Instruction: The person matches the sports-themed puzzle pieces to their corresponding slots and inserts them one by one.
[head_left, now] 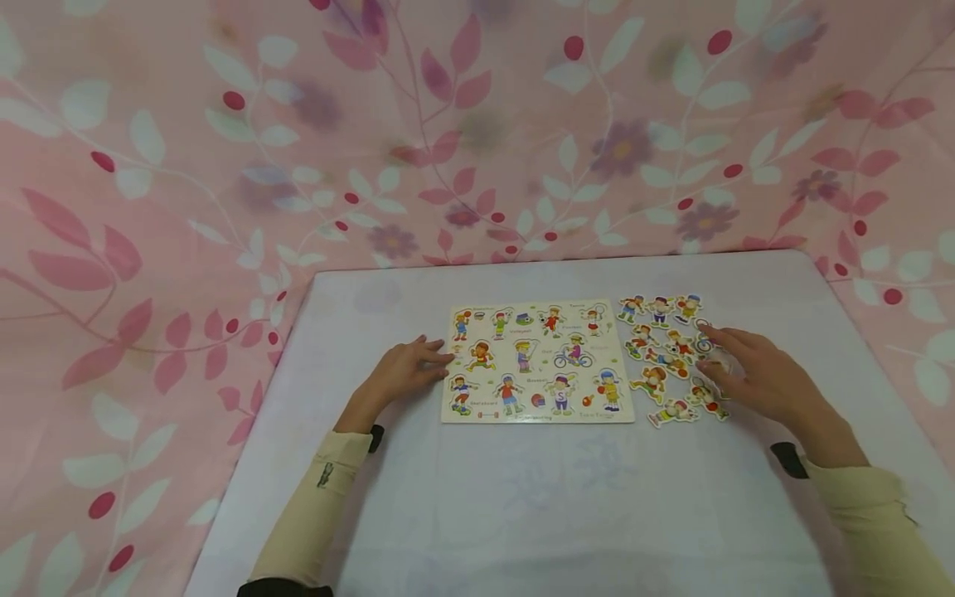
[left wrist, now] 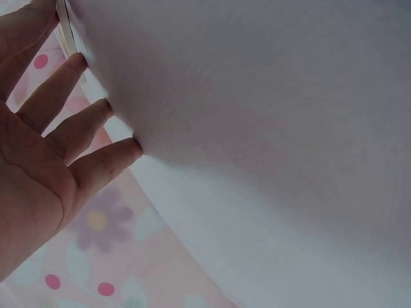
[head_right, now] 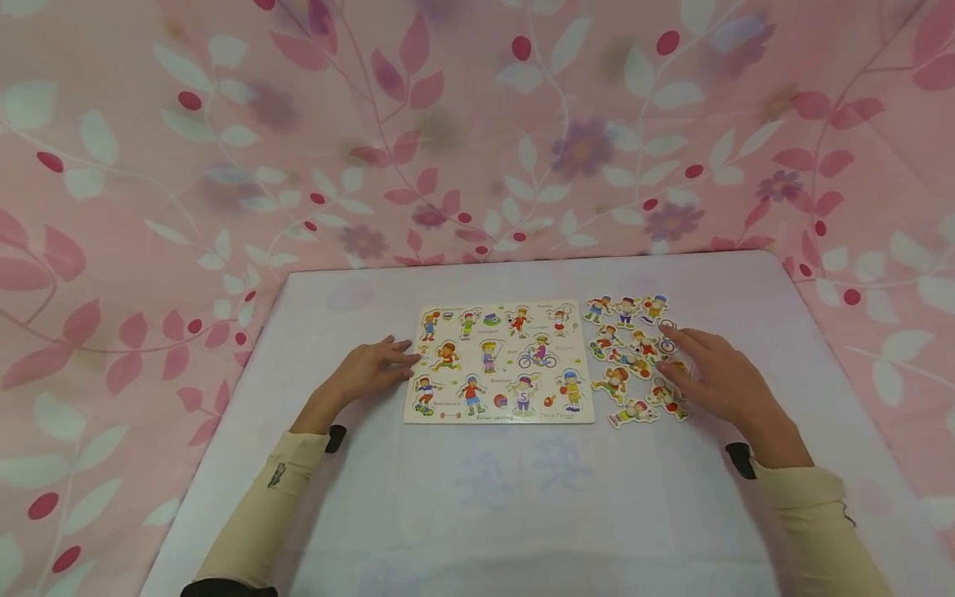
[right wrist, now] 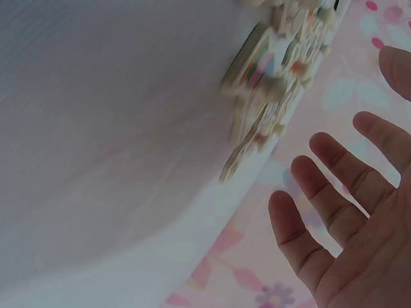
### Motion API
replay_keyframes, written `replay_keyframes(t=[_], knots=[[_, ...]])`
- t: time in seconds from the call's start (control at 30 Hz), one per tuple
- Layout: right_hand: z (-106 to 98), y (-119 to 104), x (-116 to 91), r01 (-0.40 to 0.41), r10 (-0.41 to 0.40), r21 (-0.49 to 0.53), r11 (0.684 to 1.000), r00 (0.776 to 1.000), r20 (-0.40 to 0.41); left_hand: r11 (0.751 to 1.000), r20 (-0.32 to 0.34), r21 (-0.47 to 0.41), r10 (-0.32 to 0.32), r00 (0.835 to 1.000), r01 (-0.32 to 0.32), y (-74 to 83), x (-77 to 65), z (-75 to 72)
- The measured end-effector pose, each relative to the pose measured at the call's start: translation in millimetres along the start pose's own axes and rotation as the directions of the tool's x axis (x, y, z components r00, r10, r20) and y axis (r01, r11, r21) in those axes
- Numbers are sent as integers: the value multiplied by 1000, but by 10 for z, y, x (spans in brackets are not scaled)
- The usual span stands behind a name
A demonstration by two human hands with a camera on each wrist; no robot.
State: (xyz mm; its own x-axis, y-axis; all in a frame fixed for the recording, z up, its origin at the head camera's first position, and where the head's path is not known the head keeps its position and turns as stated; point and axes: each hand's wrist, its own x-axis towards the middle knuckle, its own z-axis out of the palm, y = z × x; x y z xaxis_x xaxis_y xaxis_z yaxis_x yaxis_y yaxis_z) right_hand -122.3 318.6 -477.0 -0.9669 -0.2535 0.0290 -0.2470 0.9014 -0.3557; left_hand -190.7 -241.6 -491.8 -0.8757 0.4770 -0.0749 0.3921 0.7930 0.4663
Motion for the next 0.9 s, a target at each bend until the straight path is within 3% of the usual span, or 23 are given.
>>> replay_keyframes(t=[0.23, 0.47, 0.9], knots=[[82, -169, 133, -17, 18, -16, 1000, 997, 76, 1000, 11, -7, 0, 1000, 0, 14, 34, 1], [203, -262, 244, 51, -52, -40, 998, 999, -8, 1000, 2, -15, -11, 1000, 11, 35, 29, -14], [326, -368, 376, -58, 58, -50, 997, 998, -5, 1000, 8, -1, -28, 1000, 28, 37, 8, -13]])
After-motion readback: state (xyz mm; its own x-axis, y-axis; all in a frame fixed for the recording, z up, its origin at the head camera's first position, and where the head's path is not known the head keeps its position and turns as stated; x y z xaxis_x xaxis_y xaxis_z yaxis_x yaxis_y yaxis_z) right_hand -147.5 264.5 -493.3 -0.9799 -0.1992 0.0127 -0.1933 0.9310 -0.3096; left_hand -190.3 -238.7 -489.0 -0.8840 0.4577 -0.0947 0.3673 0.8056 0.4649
